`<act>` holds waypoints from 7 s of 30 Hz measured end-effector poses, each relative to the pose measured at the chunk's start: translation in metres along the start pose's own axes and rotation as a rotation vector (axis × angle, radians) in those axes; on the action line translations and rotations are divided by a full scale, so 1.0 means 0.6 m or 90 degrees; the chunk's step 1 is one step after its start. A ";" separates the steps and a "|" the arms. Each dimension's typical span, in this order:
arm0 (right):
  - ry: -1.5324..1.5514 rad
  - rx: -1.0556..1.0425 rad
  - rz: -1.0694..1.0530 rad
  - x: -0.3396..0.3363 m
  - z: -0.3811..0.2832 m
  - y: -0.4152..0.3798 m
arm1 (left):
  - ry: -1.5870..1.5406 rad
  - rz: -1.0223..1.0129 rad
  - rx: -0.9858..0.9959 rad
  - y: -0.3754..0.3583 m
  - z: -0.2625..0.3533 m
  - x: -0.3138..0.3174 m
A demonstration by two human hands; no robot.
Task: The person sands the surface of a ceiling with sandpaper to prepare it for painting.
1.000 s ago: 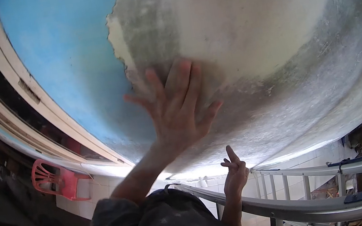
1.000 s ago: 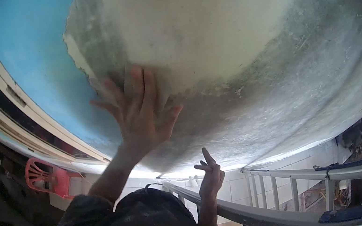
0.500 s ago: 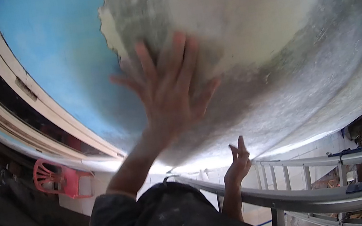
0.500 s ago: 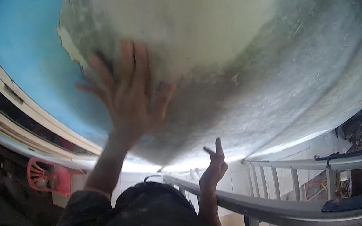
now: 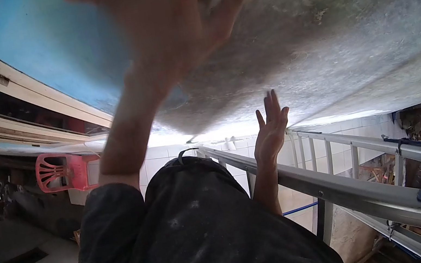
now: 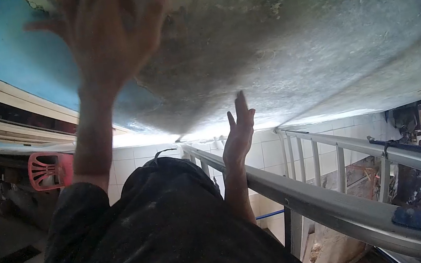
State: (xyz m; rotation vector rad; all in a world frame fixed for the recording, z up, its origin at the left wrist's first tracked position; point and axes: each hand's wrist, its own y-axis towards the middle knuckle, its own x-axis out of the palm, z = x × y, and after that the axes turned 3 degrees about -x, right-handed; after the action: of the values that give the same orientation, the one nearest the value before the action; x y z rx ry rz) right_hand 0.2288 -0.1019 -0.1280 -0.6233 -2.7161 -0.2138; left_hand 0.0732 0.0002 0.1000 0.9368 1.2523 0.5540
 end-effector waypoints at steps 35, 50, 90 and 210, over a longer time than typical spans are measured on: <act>-0.037 0.064 -0.047 0.004 0.001 -0.008 | -0.075 0.140 -0.025 0.003 0.001 0.028; -0.029 0.137 -0.092 -0.003 -0.013 -0.012 | -0.078 0.152 -0.042 0.002 -0.005 0.026; -0.096 0.095 0.024 0.004 -0.018 -0.017 | -0.052 0.049 0.011 -0.087 -0.013 0.072; -0.609 -0.817 0.119 0.304 -0.200 0.133 | -0.706 -0.110 -0.531 -0.168 -0.213 0.021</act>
State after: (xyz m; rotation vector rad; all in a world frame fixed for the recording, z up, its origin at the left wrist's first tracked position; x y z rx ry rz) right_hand 0.1460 0.0149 0.0554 -1.5890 -2.9522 -2.1574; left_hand -0.0593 -0.0067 0.0048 0.2837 0.0410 0.2737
